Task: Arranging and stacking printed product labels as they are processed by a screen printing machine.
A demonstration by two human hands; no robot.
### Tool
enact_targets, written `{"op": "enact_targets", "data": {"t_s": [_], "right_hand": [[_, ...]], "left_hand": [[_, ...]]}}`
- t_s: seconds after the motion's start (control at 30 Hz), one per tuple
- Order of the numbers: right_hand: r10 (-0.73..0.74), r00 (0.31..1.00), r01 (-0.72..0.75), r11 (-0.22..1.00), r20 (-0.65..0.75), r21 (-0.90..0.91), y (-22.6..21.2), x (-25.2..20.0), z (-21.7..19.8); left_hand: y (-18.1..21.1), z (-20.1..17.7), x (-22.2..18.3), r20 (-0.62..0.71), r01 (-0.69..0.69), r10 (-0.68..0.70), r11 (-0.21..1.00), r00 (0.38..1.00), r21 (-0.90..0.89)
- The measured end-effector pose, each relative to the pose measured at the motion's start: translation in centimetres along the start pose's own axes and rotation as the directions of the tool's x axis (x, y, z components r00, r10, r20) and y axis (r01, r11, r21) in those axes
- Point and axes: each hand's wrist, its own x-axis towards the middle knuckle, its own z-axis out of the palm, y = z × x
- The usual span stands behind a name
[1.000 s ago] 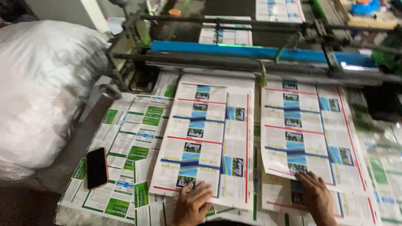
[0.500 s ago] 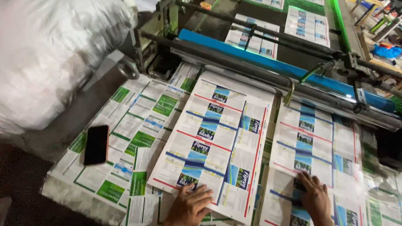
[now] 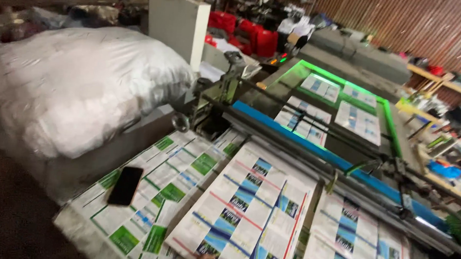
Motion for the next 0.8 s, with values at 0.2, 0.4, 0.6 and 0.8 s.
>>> {"op": "enact_targets", "data": {"t_s": [0.2, 0.4, 0.6, 0.8], "right_hand": [[0.072, 0.993, -0.079, 0.995, 0.098, 0.069, -1.4, -5.3, 2.1], [0.206, 0.972, -0.231, 0.934, 0.117, 0.273, -10.3, -4.0, -10.9], [0.225, 0.970, -0.241, 0.930, 0.089, 0.278, -10.8, -3.8, -11.8], [0.251, 0.963, -0.270, 0.916, 0.103, 0.295, -11.5, -2.6, -12.8]], "left_hand": [[3.8, -3.2, 2.3, -0.103, 0.022, 0.003, 0.972, 0.995, 0.234], [12.9, -15.2, 7.2, -0.199, 0.008, 0.021, 0.990, 0.980, 0.142], [6.9, -6.5, 0.2, -0.158, -0.013, 0.033, 0.992, 0.987, 0.128], [1.9, -1.4, -0.4, -0.135, -0.058, 0.078, 0.987, 0.988, 0.151]]}}
